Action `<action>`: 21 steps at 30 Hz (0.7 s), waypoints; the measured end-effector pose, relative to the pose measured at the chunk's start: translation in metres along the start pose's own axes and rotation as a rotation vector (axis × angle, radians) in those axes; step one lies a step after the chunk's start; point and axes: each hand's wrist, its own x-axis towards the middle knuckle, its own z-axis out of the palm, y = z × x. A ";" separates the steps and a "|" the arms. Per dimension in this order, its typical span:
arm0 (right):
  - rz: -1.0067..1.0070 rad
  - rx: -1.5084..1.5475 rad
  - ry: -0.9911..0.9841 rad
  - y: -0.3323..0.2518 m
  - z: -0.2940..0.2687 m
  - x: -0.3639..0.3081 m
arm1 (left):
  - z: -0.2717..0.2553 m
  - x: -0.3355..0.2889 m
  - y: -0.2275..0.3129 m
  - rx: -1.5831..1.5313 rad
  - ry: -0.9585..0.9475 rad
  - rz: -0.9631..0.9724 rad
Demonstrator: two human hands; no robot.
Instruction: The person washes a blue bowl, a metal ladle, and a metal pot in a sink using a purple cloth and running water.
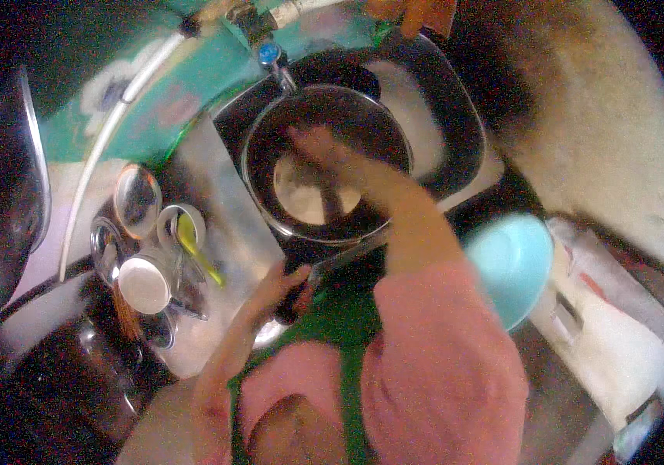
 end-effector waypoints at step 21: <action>-0.134 -0.597 -0.551 0.059 -0.008 -0.042 | -0.007 0.009 -0.017 -0.045 0.028 -0.010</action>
